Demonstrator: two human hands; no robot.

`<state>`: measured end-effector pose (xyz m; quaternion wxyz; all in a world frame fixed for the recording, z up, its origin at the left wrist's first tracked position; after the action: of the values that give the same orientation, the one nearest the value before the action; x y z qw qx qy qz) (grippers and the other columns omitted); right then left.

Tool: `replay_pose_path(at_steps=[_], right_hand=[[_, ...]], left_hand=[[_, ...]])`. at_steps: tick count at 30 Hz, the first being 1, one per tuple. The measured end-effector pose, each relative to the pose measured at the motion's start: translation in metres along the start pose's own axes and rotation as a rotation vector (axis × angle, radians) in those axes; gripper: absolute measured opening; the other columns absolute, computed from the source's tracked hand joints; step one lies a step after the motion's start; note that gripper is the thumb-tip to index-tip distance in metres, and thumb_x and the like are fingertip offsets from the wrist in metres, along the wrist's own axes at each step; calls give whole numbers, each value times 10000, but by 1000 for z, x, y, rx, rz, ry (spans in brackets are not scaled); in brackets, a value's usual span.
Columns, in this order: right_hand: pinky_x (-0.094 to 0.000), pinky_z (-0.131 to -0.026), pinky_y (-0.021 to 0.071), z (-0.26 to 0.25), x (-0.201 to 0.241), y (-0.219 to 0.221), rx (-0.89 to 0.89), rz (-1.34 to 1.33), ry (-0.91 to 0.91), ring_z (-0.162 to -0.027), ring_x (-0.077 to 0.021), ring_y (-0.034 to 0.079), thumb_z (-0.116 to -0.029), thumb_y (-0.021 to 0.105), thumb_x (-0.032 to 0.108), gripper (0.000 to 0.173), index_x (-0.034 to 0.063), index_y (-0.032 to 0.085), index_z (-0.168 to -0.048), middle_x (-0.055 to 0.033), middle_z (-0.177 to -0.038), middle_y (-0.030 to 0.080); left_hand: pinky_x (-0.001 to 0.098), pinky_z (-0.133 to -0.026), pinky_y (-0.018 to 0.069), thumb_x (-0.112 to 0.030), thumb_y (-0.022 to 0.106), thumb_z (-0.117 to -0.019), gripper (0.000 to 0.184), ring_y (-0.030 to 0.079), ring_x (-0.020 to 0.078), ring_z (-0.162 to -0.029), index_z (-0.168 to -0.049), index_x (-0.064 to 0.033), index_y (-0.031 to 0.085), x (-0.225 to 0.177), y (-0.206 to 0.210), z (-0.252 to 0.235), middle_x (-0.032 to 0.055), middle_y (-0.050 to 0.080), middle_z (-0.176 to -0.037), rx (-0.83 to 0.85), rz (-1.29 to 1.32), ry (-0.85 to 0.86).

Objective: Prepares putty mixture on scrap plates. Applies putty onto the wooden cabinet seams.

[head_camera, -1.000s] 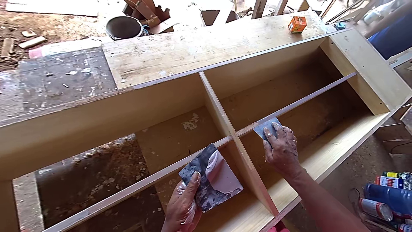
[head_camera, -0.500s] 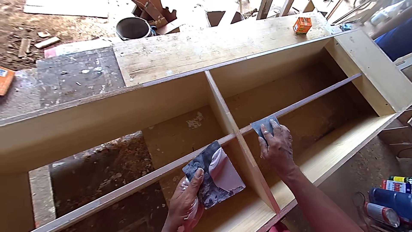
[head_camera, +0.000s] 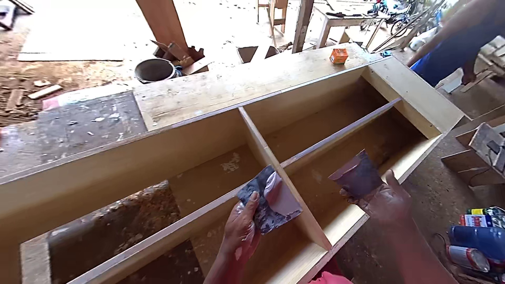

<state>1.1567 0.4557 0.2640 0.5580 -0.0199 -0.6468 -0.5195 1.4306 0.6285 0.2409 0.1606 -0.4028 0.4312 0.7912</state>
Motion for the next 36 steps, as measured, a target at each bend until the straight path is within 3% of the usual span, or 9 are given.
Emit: replay_pose_path(at_steps=[4, 6, 8, 10, 13, 18, 25, 29, 36], right_hand=[[-450, -873, 618, 13, 32, 44, 126, 325, -276, -1012, -275, 728, -974, 658, 184, 265, 121, 710, -1226, -128, -1149, 738], [-374, -1057, 538, 20, 47, 80, 223, 887, -410, -1217, -184, 649, -1037, 581, 203, 324, 170, 680, -1344, -45, -1296, 700], [-456, -1167, 428, 23, 49, 108, 233, 1447, -542, -1382, -235, 524, -1054, 494, 203, 345, 204, 684, -1342, -19, -1341, 678], [-568, -1143, 428, 22, 43, 125, 246, 1774, -648, -1417, -333, 486, -959, 475, 96, 456, 248, 699, -1326, -48, -1385, 652], [-554, -1028, 508, 12, 32, 146, 336, 2042, -787, -1379, -334, 531, -880, 538, 18, 538, 265, 694, -1332, -70, -1417, 634], [-507, -954, 523, -12, 23, 163, 488, 2166, -877, -1343, -309, 563, -866, 584, 5, 526, 289, 716, -1289, -56, -1369, 666], [-503, -864, 563, -30, 9, 129, 753, 2077, -648, -1218, -281, 647, -828, 597, -61, 526, 238, 729, -1240, -7, -1276, 713], [-495, -865, 577, -57, 18, 94, 652, 1951, -541, -1151, -253, 674, -901, 511, -2, 482, 235, 726, -1261, -6, -1258, 717], [-555, -995, 526, -98, -44, 60, 336, 2070, -612, -1408, -330, 504, -868, 620, -39, 595, 273, 670, -1373, -64, -1445, 615]], left_hand=[[342, -797, 626, -129, 380, -1100, 278, 728, 171, -859, -1140, 14, 615, 1, 28, -2, 113, 726, -939, 62, -5, -36], [338, -787, 623, -139, 380, -1105, 279, 723, 168, -842, -1138, 10, 614, 0, 37, -3, 109, 721, -921, 76, -14, -45], [358, -816, 615, -173, 396, -1108, 285, 722, 186, -868, -1181, 2, 608, 2, 40, -3, 126, 718, -953, 85, -27, -43], [359, -816, 611, -199, 409, -1108, 294, 718, 188, -865, -1182, -8, 619, 5, 43, -5, 126, 714, -952, 75, -31, -35], [359, -814, 606, -211, 425, -1104, 297, 714, 189, -863, -1166, -11, 636, 8, 50, -8, 127, 714, -954, 46, -24, -29], [355, -817, 607, -220, 441, -1101, 304, 720, 199, -873, -1194, -2, 631, 9, 67, -14, 145, 721, -979, 20, -47, -21], [356, -800, 608, -273, 495, -1083, 303, 721, 182, -865, -1188, -33, 648, 16, 53, -32, 111, 730, -986, -126, -134, 8], [386, -823, 610, -338, 524, -1067, 337, 713, 166, -921, -1271, -84, 611, 0, 3, -31, 68, 721, -1057, -311, -181, 87], [371, -843, 620, -210, 446, -1096, 279, 727, 179, -946, -1260, -45, 599, -8, -53, 10, 97, 730, -1046, -452, -100, 146]])
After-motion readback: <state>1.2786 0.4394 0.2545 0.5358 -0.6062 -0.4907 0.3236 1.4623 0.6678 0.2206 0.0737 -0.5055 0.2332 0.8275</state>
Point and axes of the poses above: each hand's wrist, its own z-axis away from the middle knuckle, its own y-axis out of the palm, x = y × z, the point moved 10 cm from there along -z, towards the middle knuckle
